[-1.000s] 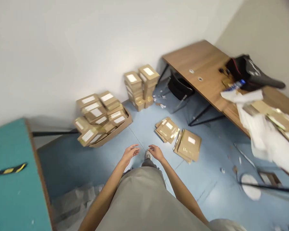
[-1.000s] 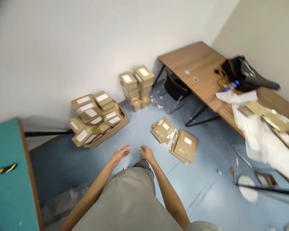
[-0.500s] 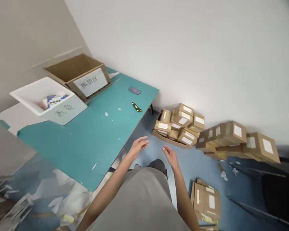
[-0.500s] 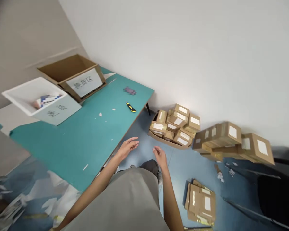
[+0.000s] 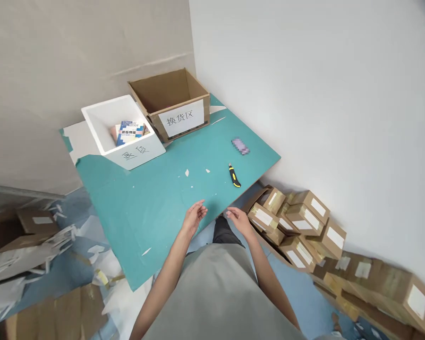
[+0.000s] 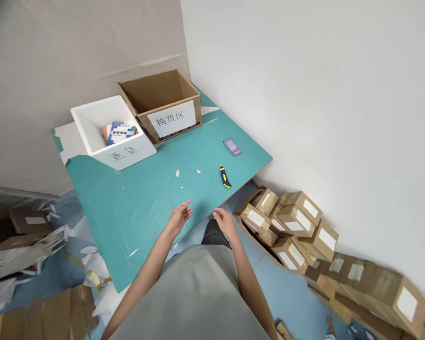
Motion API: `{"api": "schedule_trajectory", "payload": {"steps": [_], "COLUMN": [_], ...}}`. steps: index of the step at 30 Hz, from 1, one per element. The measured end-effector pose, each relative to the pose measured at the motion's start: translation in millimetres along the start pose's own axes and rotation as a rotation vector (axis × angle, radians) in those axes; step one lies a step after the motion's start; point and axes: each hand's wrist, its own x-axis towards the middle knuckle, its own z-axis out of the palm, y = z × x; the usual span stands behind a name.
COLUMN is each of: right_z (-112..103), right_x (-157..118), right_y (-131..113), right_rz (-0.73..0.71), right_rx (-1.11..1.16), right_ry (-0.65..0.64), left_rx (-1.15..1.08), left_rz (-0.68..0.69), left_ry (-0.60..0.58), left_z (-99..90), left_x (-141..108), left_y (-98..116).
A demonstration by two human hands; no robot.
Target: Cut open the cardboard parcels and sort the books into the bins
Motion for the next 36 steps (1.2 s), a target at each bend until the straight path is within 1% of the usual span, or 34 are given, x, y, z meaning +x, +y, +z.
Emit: {"api": "schedule_trajectory", "payload": {"steps": [3, 5, 7, 10, 13, 15, 18, 20, 22, 25, 27, 29, 32, 36], "right_z": [-3.2, -5.8, -8.8, -14.0, -18.8, -21.1, -25.5, -32.1, -43.3, -66.1, -82.4, -98.5, -124.7, -162.4], "right_x": [46.3, 71.4, 90.7, 106.0, 101.9, 88.9, 59.9, 36.9, 11.2, -31.6, -60.3, -86.6, -119.2, -152.2], "right_y": [-14.2, -19.6, -20.0, -11.4, 4.7, 17.0, 36.6, 50.7, 64.6, 80.6, 86.0, 87.8, 88.0, 91.5], "right_rz": [-0.010, -0.007, 0.011, 0.043, 0.088, 0.110, 0.109, 0.105, 0.105, 0.128, 0.141, 0.135, 0.129, 0.122], "right_rx": [-0.037, -0.033, -0.021, -0.031, -0.031, -0.001, 0.013, -0.032, -0.115, -0.204, -0.190, -0.144, -0.103, -0.092], "right_ry": [-0.101, -0.149, -0.178, -0.195, -0.191, -0.170, -0.144, -0.141, -0.128, -0.065, -0.023, 0.011, 0.085, 0.203], "left_rx": [-0.010, -0.006, 0.002, 0.027, 0.072, 0.109, 0.169, 0.208, 0.244, 0.299, 0.359, 0.418, 0.463, 0.534], "left_rz": [-0.008, -0.010, -0.025, -0.065, -0.126, -0.172, -0.217, -0.242, -0.276, -0.358, -0.403, -0.420, -0.432, -0.411], "left_ry": [0.077, 0.096, 0.094, 0.064, 0.042, 0.022, -0.028, -0.060, -0.096, -0.164, -0.213, -0.253, -0.326, -0.480], "left_z": [25.3, 40.7, 53.8, 68.0, 75.0, 76.4, 76.1, 76.0, 76.4, 78.9, 82.8, 89.4, 104.8, 130.7], "left_x": [21.5, 32.5, 39.8, 43.3, 39.1, 33.9, 25.2, 18.2, 8.6, -11.4, -26.4, -40.4, -58.0, -76.4], "left_y": [8.8, 7.2, 0.0, -17.8, -39.6, -55.3, -82.3, -103.5, -126.4, -159.0, -176.9, -192.4, -213.7, -239.9]}}
